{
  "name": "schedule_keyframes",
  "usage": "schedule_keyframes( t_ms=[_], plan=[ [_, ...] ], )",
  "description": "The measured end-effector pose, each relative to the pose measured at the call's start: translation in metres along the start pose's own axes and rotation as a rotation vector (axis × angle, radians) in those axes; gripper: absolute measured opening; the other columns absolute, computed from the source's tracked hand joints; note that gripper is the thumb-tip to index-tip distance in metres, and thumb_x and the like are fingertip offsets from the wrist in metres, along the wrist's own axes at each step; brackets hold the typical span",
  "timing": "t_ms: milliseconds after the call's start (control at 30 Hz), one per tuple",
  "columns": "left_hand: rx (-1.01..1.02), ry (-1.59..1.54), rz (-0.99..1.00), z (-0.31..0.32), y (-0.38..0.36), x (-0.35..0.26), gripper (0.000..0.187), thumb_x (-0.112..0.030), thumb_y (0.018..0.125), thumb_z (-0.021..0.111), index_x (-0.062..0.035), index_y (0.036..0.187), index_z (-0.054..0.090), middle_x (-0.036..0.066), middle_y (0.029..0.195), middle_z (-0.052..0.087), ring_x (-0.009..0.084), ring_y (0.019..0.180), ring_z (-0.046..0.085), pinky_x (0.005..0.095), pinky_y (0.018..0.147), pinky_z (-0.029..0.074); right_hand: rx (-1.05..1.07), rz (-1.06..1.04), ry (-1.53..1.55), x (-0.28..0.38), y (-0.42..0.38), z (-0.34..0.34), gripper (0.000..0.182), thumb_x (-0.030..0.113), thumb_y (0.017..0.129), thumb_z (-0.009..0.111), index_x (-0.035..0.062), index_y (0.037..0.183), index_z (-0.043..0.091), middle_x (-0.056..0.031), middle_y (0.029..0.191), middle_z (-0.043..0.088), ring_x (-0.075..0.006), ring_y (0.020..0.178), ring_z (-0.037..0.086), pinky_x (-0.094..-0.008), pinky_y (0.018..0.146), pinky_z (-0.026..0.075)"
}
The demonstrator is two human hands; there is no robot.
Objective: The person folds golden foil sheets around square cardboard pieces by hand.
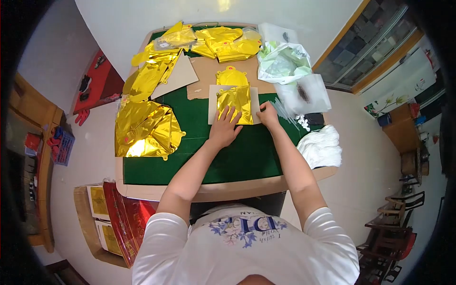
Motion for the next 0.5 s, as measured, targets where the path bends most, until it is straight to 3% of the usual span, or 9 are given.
schedule_keyframes(
  t_ms=[300, 400, 467, 500],
  plan=[
    [0.027, -0.112, -0.058, -0.024, -0.091, -0.055, 0.060, -0.041, 0.092, 0.054, -0.0182, 0.145, 0.039, 0.013, 0.150, 0.033, 0.0323, 0.141, 0.027, 0.0536, 0.112, 0.021, 0.091, -0.034, 0.138, 0.004, -0.121, -0.024, 0.030, 0.012, 0.076, 0.069, 0.0042, 0.101, 0.056, -0.0115, 0.076, 0.063, -0.0267, 0.071, 0.064, -0.0370, 0.065, 0.050],
    [0.081, -0.096, -0.072, -0.023, -0.106, -0.062, 0.061, -0.042, 0.092, 0.054, -0.0190, 0.146, 0.036, 0.013, 0.152, 0.031, 0.0320, 0.141, 0.025, 0.0531, 0.113, 0.020, 0.118, 0.009, 0.143, 0.004, -0.157, -0.030, 0.031, 0.009, 0.079, 0.067, 0.0052, 0.108, 0.057, -0.0140, 0.081, 0.063, -0.0251, 0.073, 0.064, -0.0366, 0.065, 0.049],
    [0.088, -0.102, -0.078, -0.022, -0.106, -0.063, 0.062, -0.042, 0.092, 0.054, -0.0193, 0.147, 0.035, 0.013, 0.152, 0.030, 0.0316, 0.142, 0.024, 0.0523, 0.113, 0.019, -0.046, -0.197, 0.050, 0.031, -0.175, -0.051, 0.035, 0.003, 0.083, 0.061, 0.0022, 0.118, 0.055, -0.0169, 0.102, 0.063, -0.0329, 0.092, 0.062, -0.0405, 0.078, 0.048],
    [0.090, -0.076, -0.076, -0.021, -0.106, -0.063, 0.062, -0.043, 0.092, 0.054, -0.0184, 0.146, 0.036, 0.013, 0.152, 0.030, 0.0312, 0.142, 0.024, 0.0523, 0.114, 0.018, -0.039, -0.191, 0.047, 0.028, -0.181, -0.048, 0.035, 0.003, 0.083, 0.061, 0.0022, 0.118, 0.055, -0.0169, 0.102, 0.063, -0.0329, 0.092, 0.062, -0.0405, 0.078, 0.048]
  ],
)
Point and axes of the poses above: each hand's wrist, its own y-axis towards the middle knuckle, its own z-axis out of the palm, x = y × z, the point moved 10 cm from there along y, towards the middle knuckle
